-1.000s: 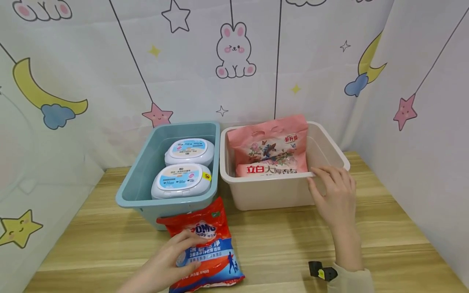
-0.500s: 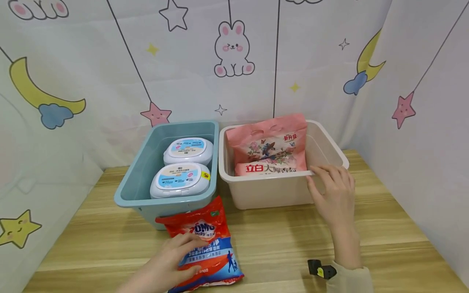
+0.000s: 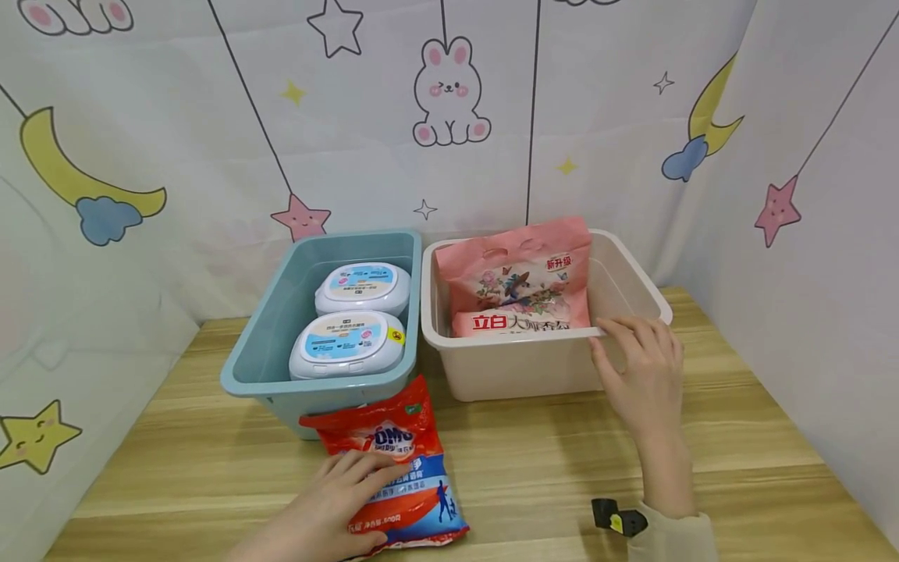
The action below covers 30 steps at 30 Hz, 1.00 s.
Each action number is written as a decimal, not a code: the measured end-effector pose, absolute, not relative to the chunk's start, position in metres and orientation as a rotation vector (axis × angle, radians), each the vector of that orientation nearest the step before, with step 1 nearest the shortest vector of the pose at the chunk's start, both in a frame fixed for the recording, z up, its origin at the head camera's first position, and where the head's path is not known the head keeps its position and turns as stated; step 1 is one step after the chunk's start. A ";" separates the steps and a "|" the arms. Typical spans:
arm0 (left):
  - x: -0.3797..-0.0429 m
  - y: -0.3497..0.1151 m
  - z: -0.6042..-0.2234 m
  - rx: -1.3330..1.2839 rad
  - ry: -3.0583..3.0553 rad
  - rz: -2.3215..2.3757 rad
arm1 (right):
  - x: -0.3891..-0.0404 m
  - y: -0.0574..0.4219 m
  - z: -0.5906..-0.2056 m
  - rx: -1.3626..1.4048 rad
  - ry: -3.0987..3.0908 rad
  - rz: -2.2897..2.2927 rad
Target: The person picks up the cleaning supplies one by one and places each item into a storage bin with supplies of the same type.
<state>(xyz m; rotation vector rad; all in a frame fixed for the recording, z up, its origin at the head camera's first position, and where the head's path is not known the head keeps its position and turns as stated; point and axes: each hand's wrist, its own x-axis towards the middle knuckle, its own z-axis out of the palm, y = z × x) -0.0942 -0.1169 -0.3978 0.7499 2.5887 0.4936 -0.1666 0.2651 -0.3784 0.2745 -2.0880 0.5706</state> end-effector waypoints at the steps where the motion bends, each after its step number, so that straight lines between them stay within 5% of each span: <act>1: -0.094 -0.117 -0.398 0.753 2.588 0.478 | -0.167 0.265 -0.378 0.275 -2.087 0.570; 30: -0.095 -0.108 -0.406 0.827 2.625 0.287 | -0.166 0.266 -0.379 0.273 -2.096 0.572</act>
